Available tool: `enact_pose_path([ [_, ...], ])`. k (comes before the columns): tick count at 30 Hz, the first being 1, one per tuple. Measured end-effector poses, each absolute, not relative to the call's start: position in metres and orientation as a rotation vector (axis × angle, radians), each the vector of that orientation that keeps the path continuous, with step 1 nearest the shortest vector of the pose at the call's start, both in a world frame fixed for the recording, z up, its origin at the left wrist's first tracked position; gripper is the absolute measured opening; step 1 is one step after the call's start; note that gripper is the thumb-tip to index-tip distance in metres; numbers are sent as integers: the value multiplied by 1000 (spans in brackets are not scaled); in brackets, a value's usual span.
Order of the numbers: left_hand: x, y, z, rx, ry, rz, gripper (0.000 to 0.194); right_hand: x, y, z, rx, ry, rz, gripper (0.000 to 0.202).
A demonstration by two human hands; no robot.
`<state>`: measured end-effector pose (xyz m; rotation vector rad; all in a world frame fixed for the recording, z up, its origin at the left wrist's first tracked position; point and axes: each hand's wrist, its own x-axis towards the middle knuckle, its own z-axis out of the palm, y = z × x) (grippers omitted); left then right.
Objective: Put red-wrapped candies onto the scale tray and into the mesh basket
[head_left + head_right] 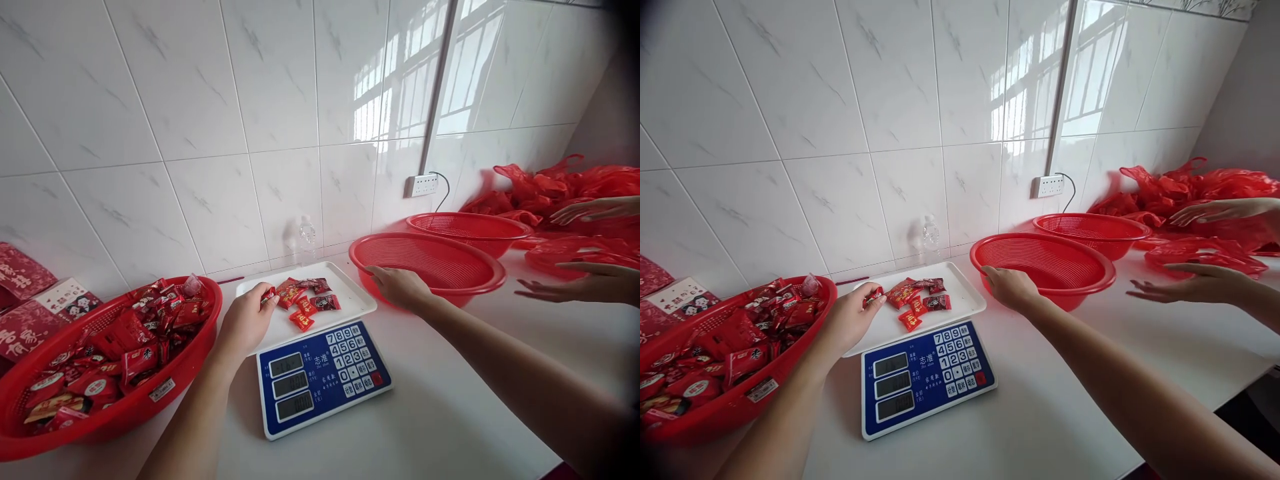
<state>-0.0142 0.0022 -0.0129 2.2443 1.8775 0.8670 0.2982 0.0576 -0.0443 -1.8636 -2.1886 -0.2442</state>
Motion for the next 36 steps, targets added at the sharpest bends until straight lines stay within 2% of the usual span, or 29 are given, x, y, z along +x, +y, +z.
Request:
enact_pose_path([
  [6, -11, 7, -19, 2211, 1791, 877, 22, 263, 55, -33, -1617, -2278, -229, 36],
  [11, -7, 8, -22, 2253, 1783, 938, 17, 218, 38, -22, -1354, -2529, 175, 33],
  [15, -5, 6, -22, 2242, 1768, 1001, 20, 201, 42, -20, -1313, -2542, 197, 17],
  [18, -4, 7, -24, 2238, 1728, 1009, 22, 198, 49, -20, -1284, -2508, 193, 15],
  [24, -4, 11, -31, 2216, 1726, 1019, 24, 226, 66, -15, -1262, -1985, 0, 22],
  [29, -2, 15, -34, 2215, 1740, 980, 25, 268, 86, -13, -1634, -1687, -226, 37],
  [32, 0, 16, -36, 2199, 1749, 961, 27, 266, 89, -18, -1651, -1801, -180, 45],
  [36, 0, 15, -36, 2190, 1706, 963, 27, 233, 84, -28, -1326, -2247, 130, 49],
])
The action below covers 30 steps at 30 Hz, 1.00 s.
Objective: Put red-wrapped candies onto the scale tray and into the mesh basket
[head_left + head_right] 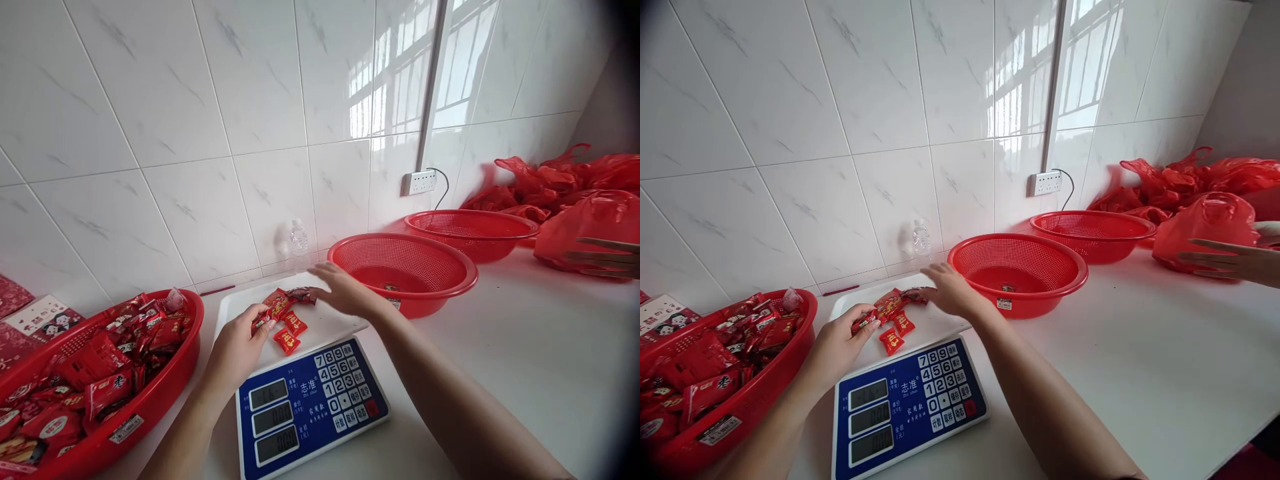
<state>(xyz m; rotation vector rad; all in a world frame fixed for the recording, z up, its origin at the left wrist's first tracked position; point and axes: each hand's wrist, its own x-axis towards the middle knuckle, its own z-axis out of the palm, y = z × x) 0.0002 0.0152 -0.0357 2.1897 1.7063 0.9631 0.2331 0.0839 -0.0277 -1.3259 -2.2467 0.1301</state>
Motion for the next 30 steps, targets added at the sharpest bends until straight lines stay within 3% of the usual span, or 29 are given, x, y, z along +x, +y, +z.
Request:
enact_pose_path([
  [4, 0, 12, -33, 2192, 1715, 952, 26, 212, 78, -35, -1291, -2452, 275, 50],
  [11, 2, 11, -31, 2179, 1753, 925, 29, 213, 81, -39, -1290, -2382, 119, 22],
  [18, -1, 13, -35, 2204, 1707, 920, 26, 227, 80, -20, -1395, -2074, 59, 23],
  [25, -3, 19, -40, 2203, 1707, 939, 33, 279, 80, -5, -1818, -1632, -145, 32],
  [27, -2, 19, -40, 2160, 1737, 945, 29, 274, 78, -7, -1731, -1682, -128, 36],
  [30, -1, 16, -39, 2099, 1694, 1009, 18, 243, 66, -14, -1337, -1904, 169, 37],
])
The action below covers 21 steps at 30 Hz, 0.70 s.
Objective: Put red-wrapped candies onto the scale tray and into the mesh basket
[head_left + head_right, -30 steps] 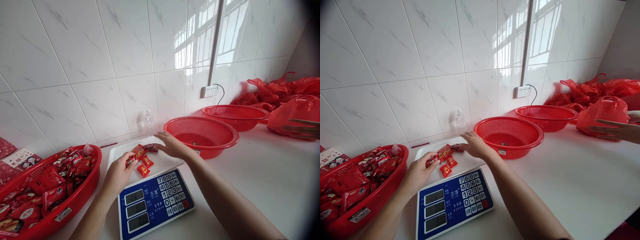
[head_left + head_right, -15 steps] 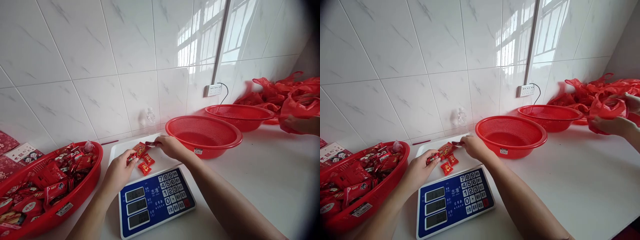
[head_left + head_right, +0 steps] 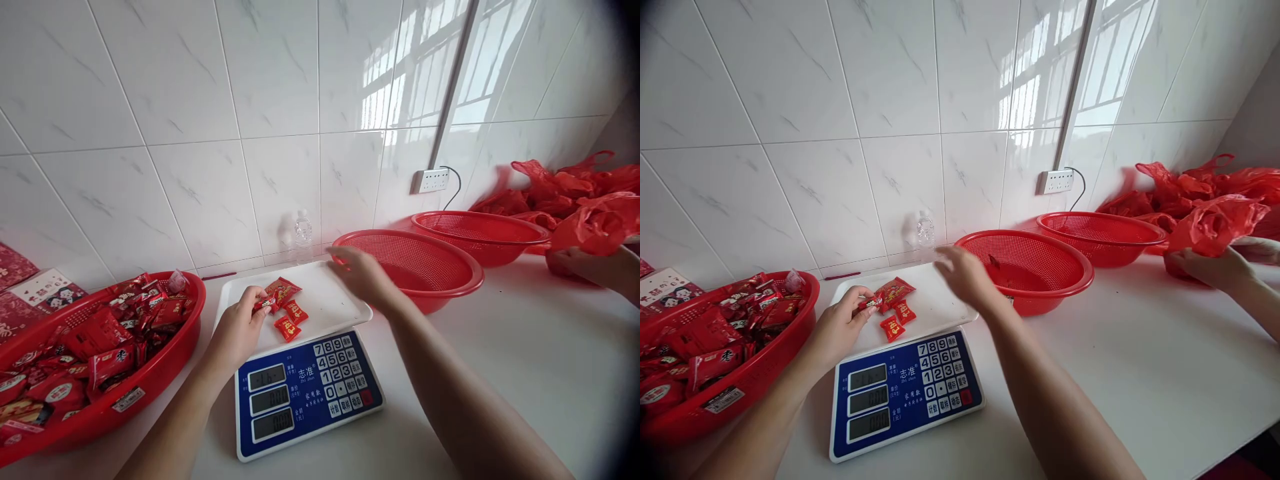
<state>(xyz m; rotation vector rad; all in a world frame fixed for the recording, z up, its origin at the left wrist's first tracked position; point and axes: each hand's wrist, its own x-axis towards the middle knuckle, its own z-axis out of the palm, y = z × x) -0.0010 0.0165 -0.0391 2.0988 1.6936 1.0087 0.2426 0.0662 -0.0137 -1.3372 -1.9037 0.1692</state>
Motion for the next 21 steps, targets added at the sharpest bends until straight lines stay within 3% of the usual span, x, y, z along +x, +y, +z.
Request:
enact_pose_path([
  [3, 2, 13, -38, 2078, 1483, 1069, 18, 201, 47, -22, -921, -2152, 475, 39],
  [6, 7, 10, -36, 2077, 1359, 1071, 20, 177, 34, -27, -757, -2243, 558, 31],
  [12, 10, 6, -31, 2161, 1478, 1046, 12, 209, 54, -16, -1107, -1988, 189, 23],
  [16, 12, 3, -33, 2319, 1274, 804, 23, 255, 75, -9, -1494, -1743, -149, 30],
  [21, 13, 2, -35, 2375, 1213, 717, 26, 243, 70, -20, -1371, -1994, 1, 34],
])
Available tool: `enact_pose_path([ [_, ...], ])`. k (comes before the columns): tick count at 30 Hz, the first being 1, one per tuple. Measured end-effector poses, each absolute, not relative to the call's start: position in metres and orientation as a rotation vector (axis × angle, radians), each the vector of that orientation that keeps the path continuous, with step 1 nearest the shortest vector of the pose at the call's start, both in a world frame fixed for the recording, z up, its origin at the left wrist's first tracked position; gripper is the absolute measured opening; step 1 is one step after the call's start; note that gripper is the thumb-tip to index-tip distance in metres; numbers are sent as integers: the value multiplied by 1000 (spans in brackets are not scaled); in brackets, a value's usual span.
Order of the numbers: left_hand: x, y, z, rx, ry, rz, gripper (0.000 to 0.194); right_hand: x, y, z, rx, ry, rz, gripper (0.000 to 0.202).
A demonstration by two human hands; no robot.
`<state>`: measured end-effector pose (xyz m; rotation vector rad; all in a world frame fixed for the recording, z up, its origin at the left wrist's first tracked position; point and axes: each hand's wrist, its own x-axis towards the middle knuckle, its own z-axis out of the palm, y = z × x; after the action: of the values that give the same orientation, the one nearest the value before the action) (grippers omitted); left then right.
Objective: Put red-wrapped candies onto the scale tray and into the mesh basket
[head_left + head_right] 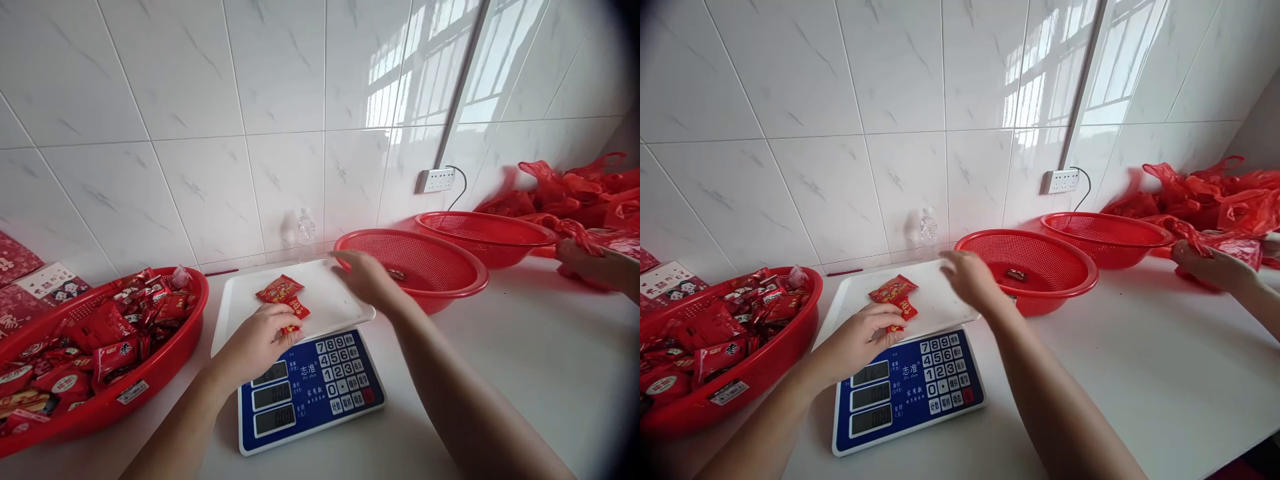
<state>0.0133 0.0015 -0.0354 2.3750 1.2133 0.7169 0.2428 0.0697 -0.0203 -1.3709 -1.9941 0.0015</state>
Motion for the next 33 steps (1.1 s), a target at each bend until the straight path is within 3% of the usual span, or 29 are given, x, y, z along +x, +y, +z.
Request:
enact_pose_path([
  [3, 12, 1, -31, 2339, 1267, 718, 19, 208, 52, -27, -1056, -2320, 212, 28],
  [7, 8, 2, -28, 2315, 1344, 690, 11, 182, 36, -29, -1079, -2528, 250, 21],
  [15, 4, 7, -34, 2231, 1509, 839, 13, 184, 43, -34, -1274, -2238, 282, 23],
  [22, -1, 16, -40, 2072, 1501, 960, 31, 191, 39, -21, -1019, -2038, 893, 11],
  [28, -1, 16, -37, 2081, 1526, 1101, 30, 194, 47, -24, -921, -1911, 1109, 8],
  [33, 6, 9, -32, 2060, 1432, 1410, 19, 190, 40, -23, -592, -1781, 1598, 13],
])
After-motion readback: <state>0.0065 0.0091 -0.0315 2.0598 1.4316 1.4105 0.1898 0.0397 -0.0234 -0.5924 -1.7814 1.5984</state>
